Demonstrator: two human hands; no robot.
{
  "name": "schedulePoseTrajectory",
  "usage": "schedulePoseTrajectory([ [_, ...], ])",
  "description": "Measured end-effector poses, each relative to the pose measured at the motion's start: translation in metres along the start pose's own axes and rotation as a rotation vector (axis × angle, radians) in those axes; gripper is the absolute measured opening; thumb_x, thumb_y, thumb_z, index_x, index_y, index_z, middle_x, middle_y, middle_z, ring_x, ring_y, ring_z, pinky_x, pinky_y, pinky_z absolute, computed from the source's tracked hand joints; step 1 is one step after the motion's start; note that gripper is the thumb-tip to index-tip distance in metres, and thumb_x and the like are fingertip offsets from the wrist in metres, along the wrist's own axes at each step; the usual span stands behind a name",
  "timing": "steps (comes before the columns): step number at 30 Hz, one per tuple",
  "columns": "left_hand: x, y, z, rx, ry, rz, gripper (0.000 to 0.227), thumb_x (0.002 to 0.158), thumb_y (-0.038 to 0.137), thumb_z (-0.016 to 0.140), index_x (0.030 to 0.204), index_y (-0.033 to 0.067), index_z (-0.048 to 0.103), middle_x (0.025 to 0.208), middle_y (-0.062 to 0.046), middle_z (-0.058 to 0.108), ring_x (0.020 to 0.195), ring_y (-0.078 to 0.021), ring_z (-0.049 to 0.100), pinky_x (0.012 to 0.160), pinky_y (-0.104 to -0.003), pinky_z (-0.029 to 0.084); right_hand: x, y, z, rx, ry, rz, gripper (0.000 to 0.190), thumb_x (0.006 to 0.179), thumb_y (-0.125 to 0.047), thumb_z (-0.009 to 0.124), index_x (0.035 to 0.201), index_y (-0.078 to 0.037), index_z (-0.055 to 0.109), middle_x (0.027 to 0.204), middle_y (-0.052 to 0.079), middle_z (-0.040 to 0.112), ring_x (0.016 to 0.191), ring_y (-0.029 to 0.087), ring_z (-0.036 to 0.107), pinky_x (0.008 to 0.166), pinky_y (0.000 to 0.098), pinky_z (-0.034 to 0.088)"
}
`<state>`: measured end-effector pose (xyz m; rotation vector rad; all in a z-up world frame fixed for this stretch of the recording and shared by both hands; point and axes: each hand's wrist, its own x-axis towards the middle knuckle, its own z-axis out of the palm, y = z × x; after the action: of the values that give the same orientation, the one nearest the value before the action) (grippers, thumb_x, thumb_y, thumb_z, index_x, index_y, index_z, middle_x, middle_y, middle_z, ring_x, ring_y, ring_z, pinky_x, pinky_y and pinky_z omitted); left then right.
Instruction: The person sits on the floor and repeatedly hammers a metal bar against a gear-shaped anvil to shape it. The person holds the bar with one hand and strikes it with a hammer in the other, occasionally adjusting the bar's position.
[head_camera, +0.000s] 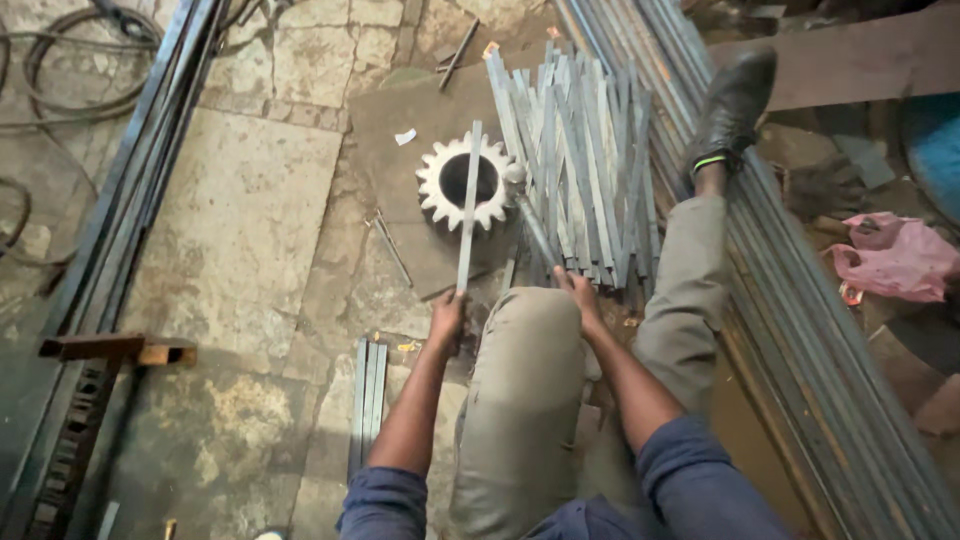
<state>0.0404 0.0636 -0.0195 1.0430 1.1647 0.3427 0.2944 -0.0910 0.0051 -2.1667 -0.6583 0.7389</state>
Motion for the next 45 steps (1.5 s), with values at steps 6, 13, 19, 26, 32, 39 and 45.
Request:
schedulePoseTrajectory([
  [6,0.000,0.122,0.038,-0.531,-0.324,-0.116,0.033,0.103,0.021,0.050,0.131,0.0039,0.053,0.116,-0.012,0.072,0.091,-0.0261,0.072,0.073,-0.040,0.061,-0.010,-0.005,-0.009,-0.012,-0.044,0.061,0.061,0.101,-0.056,0.050,0.098,0.002,0.068,0.077,0.019,0.068,0.071,0.028,0.063,0.072,0.0450,0.049],
  [13,0.022,0.201,0.067,-0.803,-0.520,-0.092,0.044,0.108,0.031,0.045,0.139,-0.0001,0.055,0.126,-0.012,0.072,0.105,-0.0262,0.072,0.088,-0.040,0.058,-0.019,-0.008,-0.015,-0.030,-0.048,0.008,0.060,0.106,-0.051,0.051,0.086,0.004,0.063,0.068,0.019,0.059,0.066,0.025,0.053,0.066,0.0438,0.047],
  [19,0.047,0.203,0.098,-0.926,-0.604,-0.038,0.044,0.109,0.039,0.049,0.127,0.0001,0.059,0.115,-0.014,0.073,0.095,-0.0266,0.069,0.092,-0.043,0.055,-0.023,-0.018,-0.019,-0.042,-0.028,0.025,0.056,0.105,-0.049,0.052,0.087,0.003,0.064,0.070,0.015,0.063,0.065,0.024,0.058,0.067,0.0418,0.048],
  [26,0.046,0.212,0.111,-1.072,-0.720,0.036,0.037,0.111,0.041,0.048,0.116,0.0070,0.060,0.119,-0.019,0.071,0.102,-0.0308,0.071,0.094,-0.046,0.056,-0.031,-0.041,-0.027,0.024,-0.048,0.067,0.050,0.102,-0.048,0.052,0.098,0.000,0.067,0.073,0.011,0.068,0.066,0.021,0.064,0.066,0.0398,0.050],
  [32,0.042,0.220,0.108,-1.116,-0.835,0.082,0.034,0.112,0.042,0.042,0.115,0.0115,0.058,0.124,-0.020,0.071,0.109,-0.0321,0.071,0.096,-0.047,0.056,-0.028,-0.031,-0.026,0.000,-0.060,0.080,0.052,0.104,-0.047,0.052,0.091,0.001,0.065,0.069,0.013,0.064,0.063,0.022,0.060,0.064,0.0406,0.048],
  [39,0.094,0.141,0.098,-0.688,-0.433,-0.190,0.045,0.106,0.054,0.048,0.101,0.0112,0.060,0.081,-0.010,0.067,0.064,-0.0249,0.063,0.058,-0.042,0.051,-0.022,-0.013,-0.021,0.035,-0.083,0.001,0.054,0.105,-0.049,0.050,0.083,0.000,0.059,0.064,0.008,0.056,0.062,0.015,0.048,0.060,0.0394,0.044],
  [45,0.096,0.039,0.080,-0.225,-0.129,-0.201,0.053,0.100,0.064,0.047,0.081,0.0145,0.054,0.060,0.000,0.050,0.046,-0.0150,0.044,0.042,-0.033,0.033,-0.007,0.024,-0.001,0.134,-0.083,0.034,0.061,0.106,-0.053,0.051,0.075,-0.001,0.055,0.063,0.004,0.050,0.061,0.015,0.045,0.057,0.0397,0.040],
])
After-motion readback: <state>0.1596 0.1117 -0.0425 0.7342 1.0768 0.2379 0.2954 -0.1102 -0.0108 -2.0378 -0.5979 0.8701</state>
